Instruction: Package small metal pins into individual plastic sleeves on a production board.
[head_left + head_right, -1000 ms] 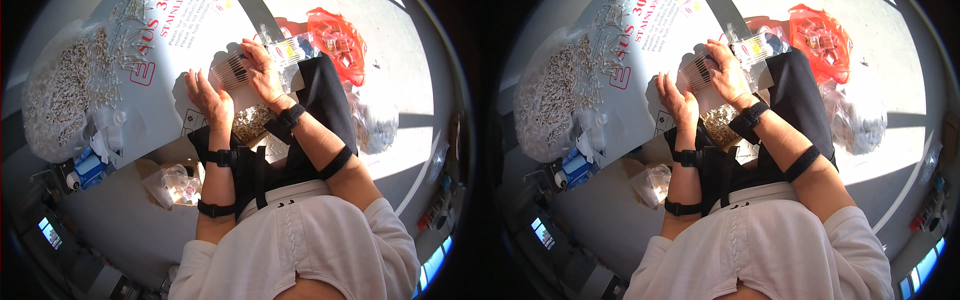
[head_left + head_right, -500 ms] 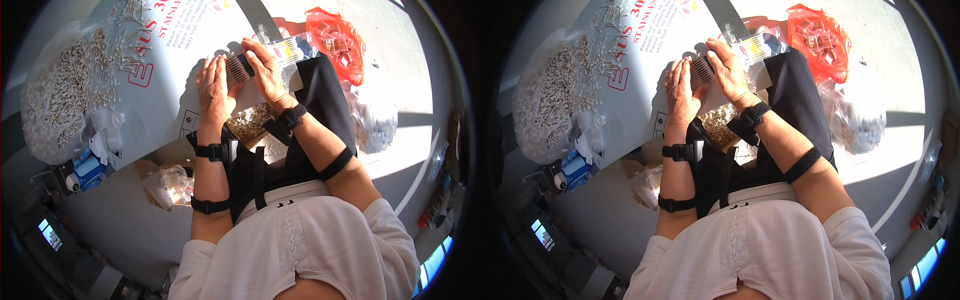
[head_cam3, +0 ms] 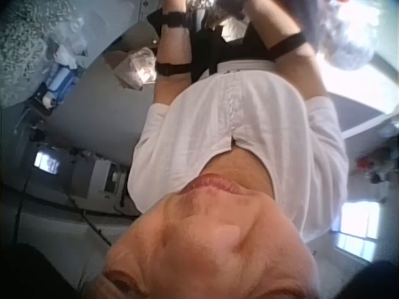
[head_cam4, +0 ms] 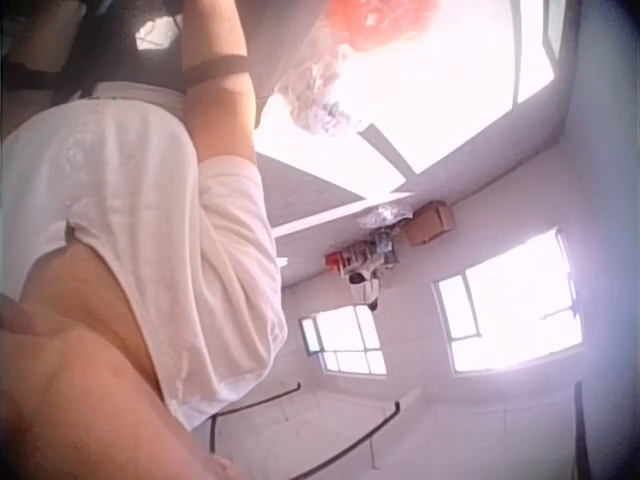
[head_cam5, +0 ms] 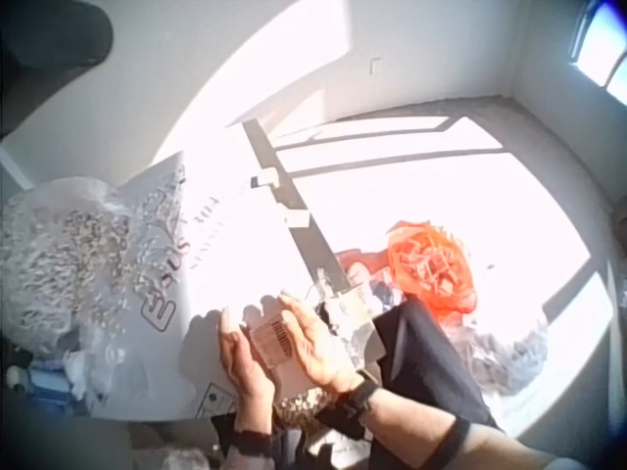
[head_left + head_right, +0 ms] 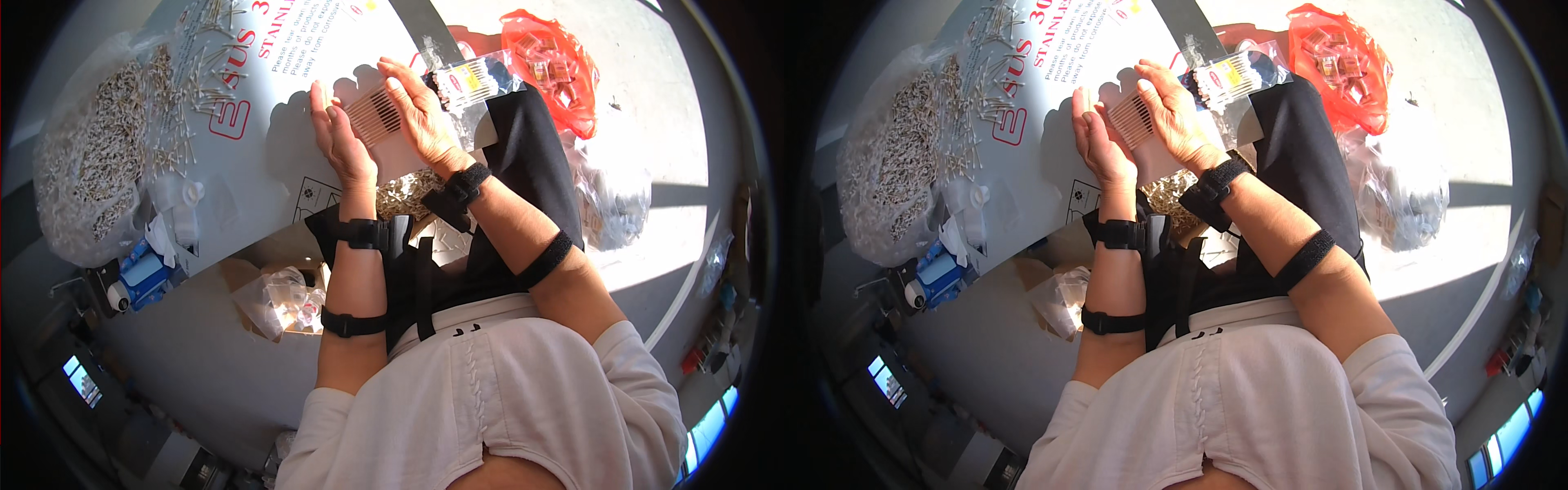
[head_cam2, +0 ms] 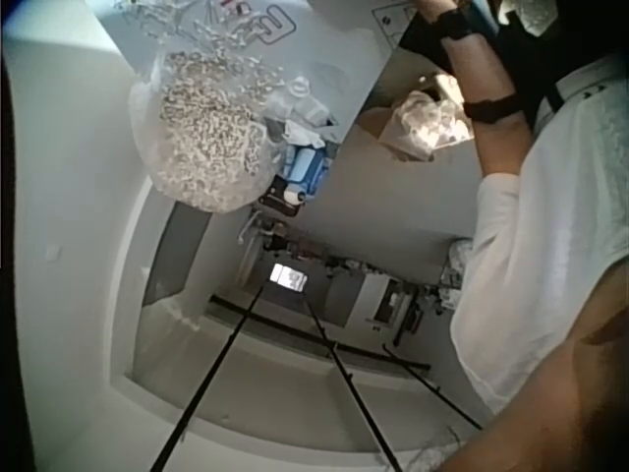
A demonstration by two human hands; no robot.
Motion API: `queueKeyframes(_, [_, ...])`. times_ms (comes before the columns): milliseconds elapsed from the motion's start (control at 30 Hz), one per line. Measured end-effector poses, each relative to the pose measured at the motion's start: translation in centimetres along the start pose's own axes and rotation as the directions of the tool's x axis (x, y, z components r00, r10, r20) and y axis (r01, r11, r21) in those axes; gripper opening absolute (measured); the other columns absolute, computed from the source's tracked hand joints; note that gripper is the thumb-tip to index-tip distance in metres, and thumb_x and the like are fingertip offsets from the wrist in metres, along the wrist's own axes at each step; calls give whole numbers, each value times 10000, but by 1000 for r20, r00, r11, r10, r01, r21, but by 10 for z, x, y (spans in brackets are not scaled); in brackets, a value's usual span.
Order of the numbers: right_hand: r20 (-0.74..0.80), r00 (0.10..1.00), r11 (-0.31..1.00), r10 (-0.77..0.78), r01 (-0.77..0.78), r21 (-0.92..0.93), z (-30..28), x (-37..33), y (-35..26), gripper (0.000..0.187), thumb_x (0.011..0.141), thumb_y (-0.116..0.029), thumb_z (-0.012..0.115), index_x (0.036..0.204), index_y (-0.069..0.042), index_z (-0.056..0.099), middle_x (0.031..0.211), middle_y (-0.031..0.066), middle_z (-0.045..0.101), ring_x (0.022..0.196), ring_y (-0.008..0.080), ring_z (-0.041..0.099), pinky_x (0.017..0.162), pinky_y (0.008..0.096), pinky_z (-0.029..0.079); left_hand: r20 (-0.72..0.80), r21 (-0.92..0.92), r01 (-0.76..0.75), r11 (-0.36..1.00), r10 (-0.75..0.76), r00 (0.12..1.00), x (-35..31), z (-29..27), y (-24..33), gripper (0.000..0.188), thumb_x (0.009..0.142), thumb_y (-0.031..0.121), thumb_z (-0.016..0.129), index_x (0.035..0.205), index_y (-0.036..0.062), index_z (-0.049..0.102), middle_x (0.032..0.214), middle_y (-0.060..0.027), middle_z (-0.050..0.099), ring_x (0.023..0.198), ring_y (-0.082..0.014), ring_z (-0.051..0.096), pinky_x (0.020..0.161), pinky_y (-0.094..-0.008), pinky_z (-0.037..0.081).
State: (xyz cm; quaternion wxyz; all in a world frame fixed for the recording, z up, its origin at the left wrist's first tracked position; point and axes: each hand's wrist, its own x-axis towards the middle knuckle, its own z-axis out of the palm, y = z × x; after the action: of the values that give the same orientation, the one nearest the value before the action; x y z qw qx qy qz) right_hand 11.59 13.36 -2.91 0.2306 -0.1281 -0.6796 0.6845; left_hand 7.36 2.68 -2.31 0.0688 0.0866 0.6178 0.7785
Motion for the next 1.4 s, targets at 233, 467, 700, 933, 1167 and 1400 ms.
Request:
queueKeyframes(233, [-46, 999, 1000, -3, 2, -16, 5, -4, 0, 410, 1019, -277, 479, 1311, 6, 529, 1374, 160, 517, 1298, 252, 457, 1087, 333, 338, 22, -97, -12, 995, 14, 1000, 7, -7, -3, 656, 993, 396, 461, 1460, -32, 289, 1490, -203, 341, 1368, -277, 342, 1155, -407, 218])
queueKeyframes(467, [10, 1000, 997, -21, 22, -72, -9, 19, 3, 426, 1017, -293, 485, 1325, -2, 522, 1317, 156, 567, 1241, 244, 520, 1052, 321, 385, 16, 71, -85, 994, 84, 996, 17, -23, -2, 518, 1006, 299, 448, 1398, -32, 378, 1437, -218, 415, 1327, -298, 402, 1122, -415, 296])
queueKeyframes(700, [144, 990, 986, -1, 25, -164, -10, 28, 0, 429, 1020, -303, 474, 1316, 3, 524, 1300, 170, 571, 1225, 250, 533, 1043, 329, 397, -6, -7, -28, 1000, 28, 1000, 17, -12, -8, 550, 1000, 338, 469, 1397, -32, 382, 1396, -204, 451, 1288, -271, 431, 1124, -406, 292])
queueKeyframes(933, [78, 997, 998, 21, -16, -62, -4, 13, 3, 397, 1023, -253, 475, 1317, 11, 516, 1279, 147, 587, 1206, 224, 544, 1028, 311, 412, 29, -11, -67, 998, 68, 997, 19, -12, -4, 551, 1005, 338, 452, 1403, -34, 373, 1411, -196, 437, 1309, -276, 411, 1127, -407, 289])
queueKeyframes(1167, [61, 992, 990, 109, -102, -100, -34, 5, -7, 185, 928, -72, 583, 1073, 37, 621, 973, 155, 685, 871, 249, 680, 778, 322, 532, 416, 701, -438, 562, 177, 892, -4, -26, 16, 712, 873, 315, 648, 1441, 16, 340, 1511, -227, 302, 1415, -365, 273, 1160, -488, 216])
queueKeyframes(1400, [190, 973, 769, -131, 221, -600, -44, -24, -11, 64, 860, -138, 620, 866, -83, 653, 804, 109, 617, 767, 351, 637, 660, 419, 523, 471, 878, -478, 10, -193, 861, -30, -16, 18, 923, 841, 580, 588, 1487, -1, 275, 1587, -147, 166, 1489, -271, 75, 1183, -522, 59])
